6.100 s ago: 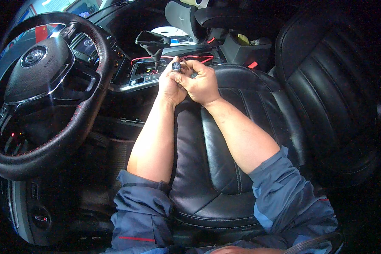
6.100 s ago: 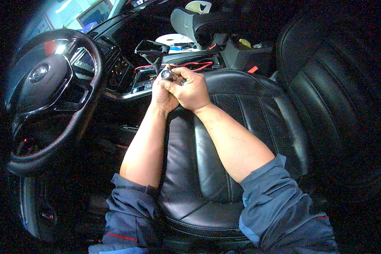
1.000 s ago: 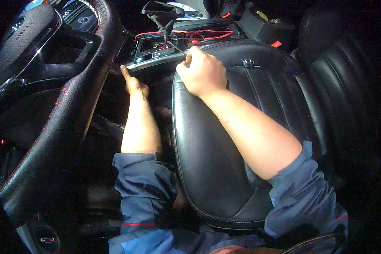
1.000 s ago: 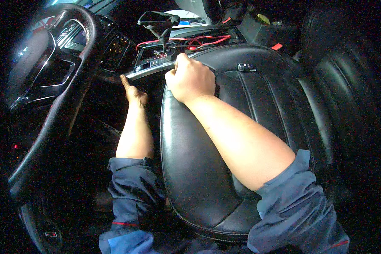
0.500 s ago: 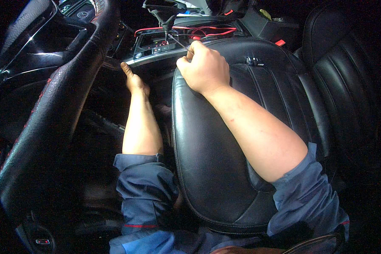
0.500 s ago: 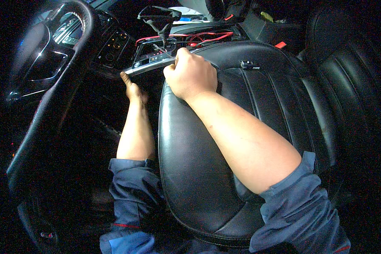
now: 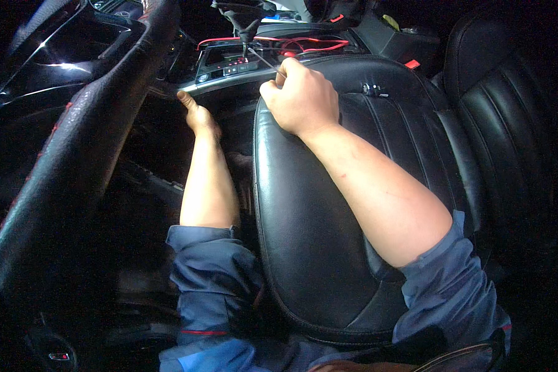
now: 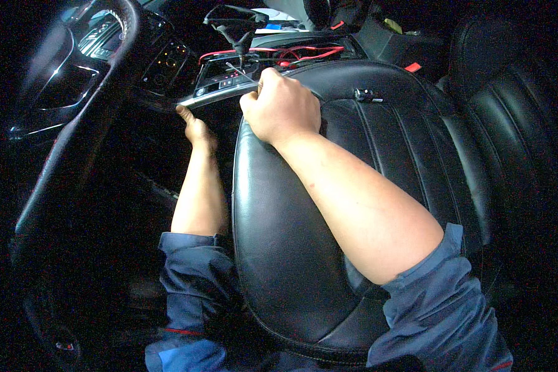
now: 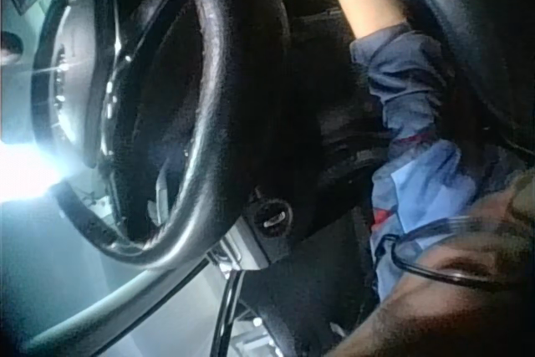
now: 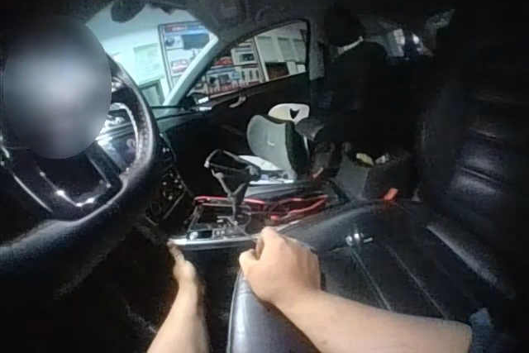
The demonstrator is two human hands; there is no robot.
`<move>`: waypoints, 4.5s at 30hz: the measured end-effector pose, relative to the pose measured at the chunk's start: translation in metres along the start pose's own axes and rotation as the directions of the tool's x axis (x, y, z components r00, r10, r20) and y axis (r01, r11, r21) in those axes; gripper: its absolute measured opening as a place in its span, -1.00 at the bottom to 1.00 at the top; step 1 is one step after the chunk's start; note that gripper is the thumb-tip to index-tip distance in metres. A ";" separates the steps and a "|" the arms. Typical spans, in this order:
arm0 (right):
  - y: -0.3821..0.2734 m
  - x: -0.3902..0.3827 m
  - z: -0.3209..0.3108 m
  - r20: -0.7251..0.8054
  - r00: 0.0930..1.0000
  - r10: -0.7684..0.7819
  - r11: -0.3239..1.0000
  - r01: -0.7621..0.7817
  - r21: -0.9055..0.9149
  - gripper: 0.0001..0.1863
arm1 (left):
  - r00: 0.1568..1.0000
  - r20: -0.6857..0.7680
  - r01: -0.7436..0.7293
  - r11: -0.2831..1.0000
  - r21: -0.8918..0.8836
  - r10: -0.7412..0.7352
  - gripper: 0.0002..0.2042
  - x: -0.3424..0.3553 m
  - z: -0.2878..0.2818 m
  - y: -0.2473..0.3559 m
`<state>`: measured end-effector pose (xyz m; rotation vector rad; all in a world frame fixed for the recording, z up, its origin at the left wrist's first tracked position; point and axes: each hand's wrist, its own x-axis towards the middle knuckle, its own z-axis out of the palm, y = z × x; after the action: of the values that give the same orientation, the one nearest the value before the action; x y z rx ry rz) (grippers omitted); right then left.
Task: The person removes a center console panel using a screwdriver, then connects red and black wires to the car's infotainment system. The person uses a screwdriver to remove screws and a blue wire connector to join wires.
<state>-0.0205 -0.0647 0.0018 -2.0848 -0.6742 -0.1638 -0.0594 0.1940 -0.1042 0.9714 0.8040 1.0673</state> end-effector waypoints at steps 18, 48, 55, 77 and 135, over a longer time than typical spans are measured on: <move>-0.002 0.001 0.000 -0.039 0.999 -0.003 1.000 0.004 0.018 -0.74 | 0.952 0.247 0.307 0.620 -0.722 -0.184 -0.22 -0.029 0.041 -0.003; -0.002 0.007 0.008 -0.100 0.995 -0.019 0.997 0.011 -0.082 -0.68 | 0.749 0.599 -0.646 -0.111 0.755 -0.283 -0.66 -0.159 -0.108 0.126; -0.001 0.006 0.011 -0.097 0.994 -0.049 0.985 0.032 -0.172 -0.65 | 0.652 0.747 -0.744 -0.298 0.598 -0.129 -0.73 -0.220 -0.187 0.153; -0.049 -0.107 -0.071 0.321 0.947 0.018 0.926 0.106 -0.364 -0.43 | 0.990 -0.054 -0.061 0.738 0.672 0.132 0.26 -0.216 -0.164 0.029; -0.020 -0.034 0.067 0.063 0.767 -0.638 0.681 0.600 -0.420 -0.86 | 0.967 0.040 0.231 0.798 -0.557 -0.252 -0.50 -0.078 0.045 -0.019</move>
<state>-0.0689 -0.0161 -0.0347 -2.1372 -1.3831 -0.8552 -0.0352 0.1048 -0.0994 0.3370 0.5706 1.0126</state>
